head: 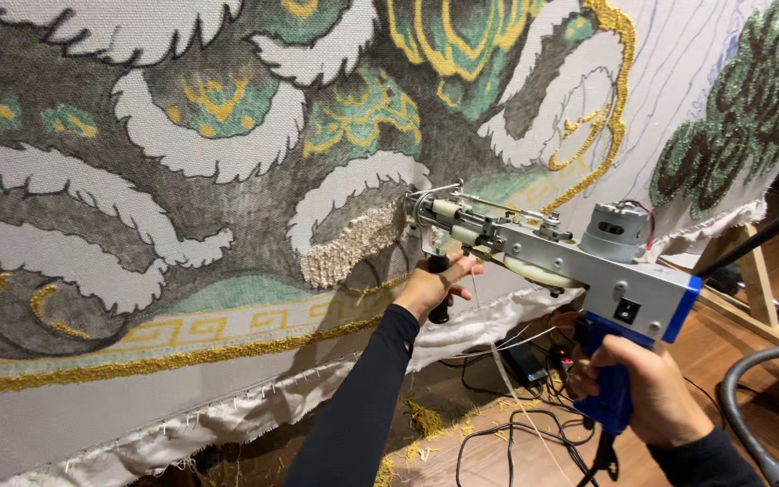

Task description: The person tufts a carpet by using a tufting gun to inject yarn into a large fabric backing on a frame. They move the tool along the design, occasionally pulling back loose threads by hand.

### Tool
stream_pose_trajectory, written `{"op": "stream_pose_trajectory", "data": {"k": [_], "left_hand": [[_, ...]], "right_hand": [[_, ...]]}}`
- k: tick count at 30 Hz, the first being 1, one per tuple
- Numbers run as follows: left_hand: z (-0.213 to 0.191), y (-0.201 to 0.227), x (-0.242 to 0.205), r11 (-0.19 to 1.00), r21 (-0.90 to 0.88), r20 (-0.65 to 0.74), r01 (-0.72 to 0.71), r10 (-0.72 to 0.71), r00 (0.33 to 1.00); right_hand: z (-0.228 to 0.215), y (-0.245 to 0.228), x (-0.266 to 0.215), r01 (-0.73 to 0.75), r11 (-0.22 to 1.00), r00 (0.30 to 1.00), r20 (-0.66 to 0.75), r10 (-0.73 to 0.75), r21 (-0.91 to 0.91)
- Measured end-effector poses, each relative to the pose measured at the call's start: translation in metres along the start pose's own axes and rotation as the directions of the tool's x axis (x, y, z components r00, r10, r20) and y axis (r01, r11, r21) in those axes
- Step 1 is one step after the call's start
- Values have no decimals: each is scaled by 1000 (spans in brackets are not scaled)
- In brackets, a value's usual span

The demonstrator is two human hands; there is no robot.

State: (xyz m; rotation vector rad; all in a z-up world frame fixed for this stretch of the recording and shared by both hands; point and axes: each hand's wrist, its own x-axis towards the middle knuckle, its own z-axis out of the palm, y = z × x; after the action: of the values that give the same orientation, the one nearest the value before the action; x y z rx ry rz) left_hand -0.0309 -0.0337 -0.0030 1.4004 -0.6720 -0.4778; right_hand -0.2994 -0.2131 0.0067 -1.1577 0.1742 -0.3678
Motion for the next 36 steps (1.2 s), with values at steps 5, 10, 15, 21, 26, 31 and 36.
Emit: {"op": "stream_pose_trajectory", "data": {"k": [5, 10, 15, 21, 26, 31, 36], "left_hand": [[24, -5, -6, 994, -2, 37, -105, 105, 994], [42, -10, -4, 982, 62, 12, -177, 177, 984], [51, -28, -14, 1000, 18, -70, -15, 17, 997], [44, -48, -28, 999, -51, -56, 13, -16, 998], [37, -51, -29, 999, -37, -76, 8, -11, 997], [32, -50, -31, 998, -43, -89, 47, -50, 995], [29, -49, -31, 997, -58, -83, 54, -59, 995]], "right_hand": [[-28, -21, -12, 78, 990, 995, 75, -69, -115], [-44, -29, -19, 53, 995, 994, 100, -45, -87], [-47, -25, -20, 49, 988, 997, 73, -38, -147], [-36, -16, -19, -70, 983, 997, 17, 74, -170], [-29, -13, -15, -58, 984, 997, 38, 65, -166], [-23, -10, -11, -52, 987, 999, 4, 53, -149], [-17, -9, -10, -53, 979, 998, -31, 48, -197]]}}
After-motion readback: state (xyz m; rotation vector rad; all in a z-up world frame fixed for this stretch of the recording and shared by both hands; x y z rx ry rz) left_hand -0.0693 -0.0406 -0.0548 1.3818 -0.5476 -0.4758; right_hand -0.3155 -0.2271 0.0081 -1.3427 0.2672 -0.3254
